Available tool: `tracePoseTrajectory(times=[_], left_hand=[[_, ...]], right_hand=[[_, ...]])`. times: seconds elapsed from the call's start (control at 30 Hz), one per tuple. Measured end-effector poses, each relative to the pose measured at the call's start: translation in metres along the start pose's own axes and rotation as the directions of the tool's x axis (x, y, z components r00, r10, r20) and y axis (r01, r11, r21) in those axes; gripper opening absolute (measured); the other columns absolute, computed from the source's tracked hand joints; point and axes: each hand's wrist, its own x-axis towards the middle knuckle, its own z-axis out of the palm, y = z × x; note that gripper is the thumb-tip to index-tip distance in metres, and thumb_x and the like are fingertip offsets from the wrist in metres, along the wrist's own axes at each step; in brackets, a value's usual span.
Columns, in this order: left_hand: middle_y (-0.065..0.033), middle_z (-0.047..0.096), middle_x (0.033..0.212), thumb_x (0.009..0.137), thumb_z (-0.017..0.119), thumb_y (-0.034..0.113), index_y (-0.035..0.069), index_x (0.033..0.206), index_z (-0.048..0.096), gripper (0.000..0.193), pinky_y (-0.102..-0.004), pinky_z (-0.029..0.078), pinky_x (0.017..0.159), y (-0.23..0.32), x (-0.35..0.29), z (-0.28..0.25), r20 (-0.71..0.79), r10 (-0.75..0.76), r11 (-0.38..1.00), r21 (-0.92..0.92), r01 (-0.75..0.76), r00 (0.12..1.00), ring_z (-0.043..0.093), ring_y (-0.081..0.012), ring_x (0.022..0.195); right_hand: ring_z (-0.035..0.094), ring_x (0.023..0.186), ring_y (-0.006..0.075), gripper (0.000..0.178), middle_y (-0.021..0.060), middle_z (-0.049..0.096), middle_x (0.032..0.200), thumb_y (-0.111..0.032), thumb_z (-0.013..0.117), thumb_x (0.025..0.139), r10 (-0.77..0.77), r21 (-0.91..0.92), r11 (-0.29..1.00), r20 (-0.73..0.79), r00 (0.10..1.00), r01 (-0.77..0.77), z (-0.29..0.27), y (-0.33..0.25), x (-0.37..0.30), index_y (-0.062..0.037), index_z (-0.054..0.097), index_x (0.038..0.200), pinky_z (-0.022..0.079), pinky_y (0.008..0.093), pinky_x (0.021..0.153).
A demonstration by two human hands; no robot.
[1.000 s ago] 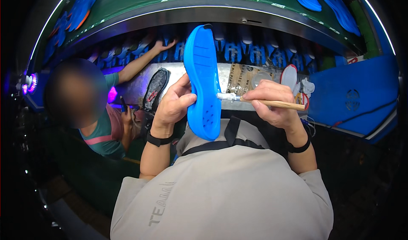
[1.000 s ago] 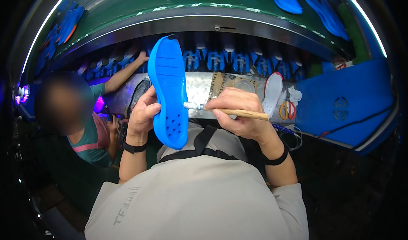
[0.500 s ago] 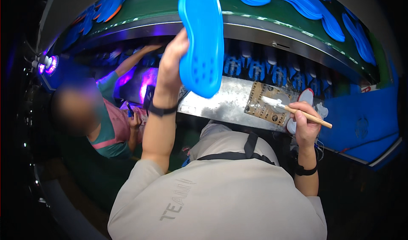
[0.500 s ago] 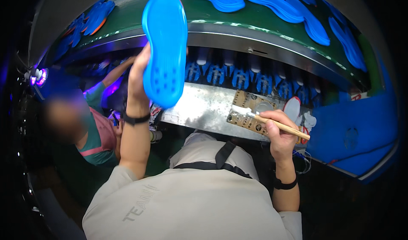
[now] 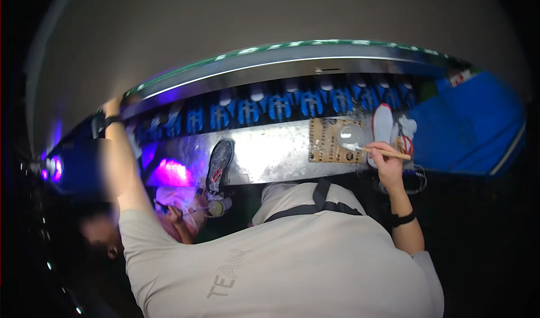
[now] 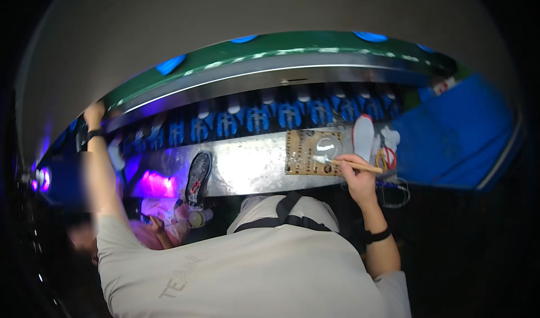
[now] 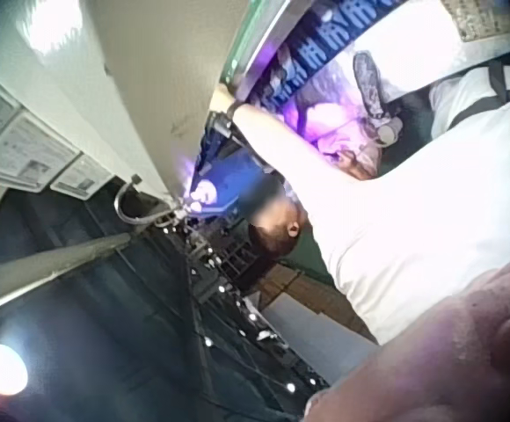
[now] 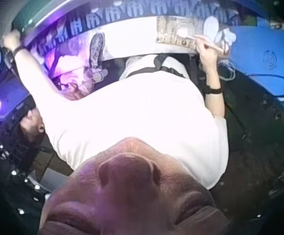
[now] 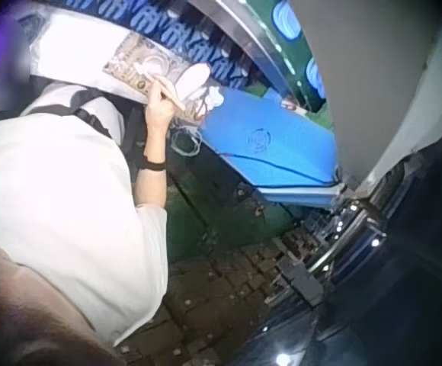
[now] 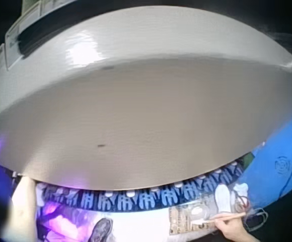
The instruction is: Applying white adhesive to the bottom of blue shoe soles using a brush and placing them onto a conveyor belt.
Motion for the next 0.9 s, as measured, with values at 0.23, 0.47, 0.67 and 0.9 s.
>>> tracePoseTrajectory(times=[0.23,0.47,0.67,0.9], left_hand=[[-0.0271,0.070,0.101,0.089,0.056,0.020,0.004,0.100,0.070,0.025,-0.0521,0.055,0.081,-0.018,0.004,0.009,0.047,-0.195,0.977,-0.080,0.198,0.980,0.068,-0.0440,0.095],[-0.0215,0.063,0.091,0.092,0.066,0.021,0.002,0.097,0.068,0.019,-0.0467,0.050,0.076,0.070,-0.027,-0.096,-0.411,0.178,0.964,-0.112,-0.243,0.894,0.063,-0.0365,0.083],[-0.0201,0.069,0.092,0.097,0.057,0.050,0.000,0.104,0.069,0.053,-0.0465,0.051,0.079,0.097,-0.074,-0.156,-0.141,-0.213,0.870,-0.478,0.121,0.967,0.065,-0.0393,0.085],[-0.0075,0.068,0.090,0.095,0.069,0.035,0.002,0.112,0.064,0.038,-0.0235,0.053,0.062,0.069,-0.069,-0.099,0.623,-0.169,-0.011,-0.776,0.631,0.764,0.067,-0.0119,0.078]], right_hand=[[0.067,0.074,0.0137,0.017,0.0070,0.072,0.082,-0.016,0.066,0.092,0.111,-0.241,0.959,-0.169,0.979,-0.151,-0.007,0.063,0.011,-0.0006,0.072,0.098,0.052,0.0289,0.067],[0.069,0.076,0.0330,0.012,0.0176,0.070,0.084,-0.014,0.067,0.086,-0.010,-0.355,0.933,-0.190,0.982,-0.059,0.011,0.116,0.035,-0.0041,0.071,0.089,0.054,0.0379,0.068],[0.067,0.076,0.0386,0.013,0.0185,0.068,0.083,-0.015,0.064,0.085,-0.056,-0.484,0.875,-0.165,0.985,-0.031,0.025,0.141,0.037,-0.0033,0.068,0.081,0.054,0.0466,0.071],[0.067,0.075,0.0366,0.010,0.0142,0.067,0.082,-0.010,0.069,0.082,-0.315,-0.428,0.885,-0.260,0.913,0.184,0.034,0.118,0.023,-0.0030,0.070,0.088,0.055,0.0433,0.070]])
